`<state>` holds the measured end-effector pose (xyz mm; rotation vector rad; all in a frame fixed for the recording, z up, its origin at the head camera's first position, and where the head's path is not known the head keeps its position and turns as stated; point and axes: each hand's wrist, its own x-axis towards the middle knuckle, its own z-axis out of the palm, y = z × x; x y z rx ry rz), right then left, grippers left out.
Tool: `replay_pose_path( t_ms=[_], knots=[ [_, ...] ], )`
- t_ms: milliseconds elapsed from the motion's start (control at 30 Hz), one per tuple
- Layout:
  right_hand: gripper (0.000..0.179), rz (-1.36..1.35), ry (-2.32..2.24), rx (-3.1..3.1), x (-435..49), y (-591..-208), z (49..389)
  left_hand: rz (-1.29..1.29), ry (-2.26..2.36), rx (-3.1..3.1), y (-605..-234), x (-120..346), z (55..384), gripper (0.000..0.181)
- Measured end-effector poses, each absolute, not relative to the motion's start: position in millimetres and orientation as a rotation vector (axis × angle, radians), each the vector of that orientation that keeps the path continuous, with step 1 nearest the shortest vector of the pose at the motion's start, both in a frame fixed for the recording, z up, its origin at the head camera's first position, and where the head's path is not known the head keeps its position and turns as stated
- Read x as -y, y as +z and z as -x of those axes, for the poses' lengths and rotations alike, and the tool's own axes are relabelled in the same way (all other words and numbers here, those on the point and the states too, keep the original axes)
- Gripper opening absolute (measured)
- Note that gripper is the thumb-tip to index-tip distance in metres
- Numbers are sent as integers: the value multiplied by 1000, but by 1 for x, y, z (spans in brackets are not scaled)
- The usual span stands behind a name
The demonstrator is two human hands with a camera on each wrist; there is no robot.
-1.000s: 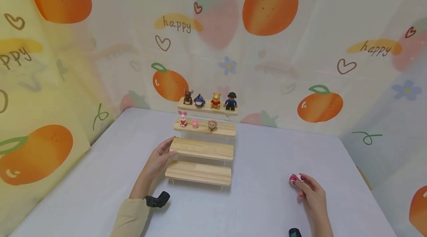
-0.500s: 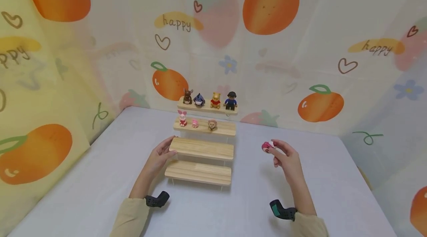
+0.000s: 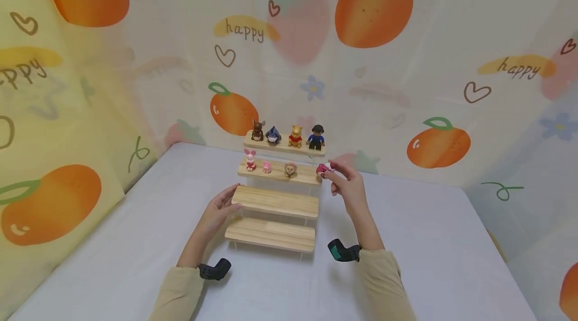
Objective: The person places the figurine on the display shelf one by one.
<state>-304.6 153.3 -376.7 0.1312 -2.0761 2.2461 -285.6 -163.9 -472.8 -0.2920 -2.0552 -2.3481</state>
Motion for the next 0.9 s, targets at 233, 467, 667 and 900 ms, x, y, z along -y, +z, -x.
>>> replay_pose_path(
  t_ms=[233,467,667,900],
  knots=[
    [36,-165,2209,2155,-145,-376,313,279,-2327,2086,-474,163,287,64],
    [39,-206,2183,2202,-140,-377,317,266,-2349,2061,-473,164,286,64],
    [39,-221,2188,2208,-138,-381,317,251,-2327,2098,-472,164,282,65],
    [39,-234,2214,2204,-136,-379,317,253,-2319,2103,-469,164,280,68]
  ],
)
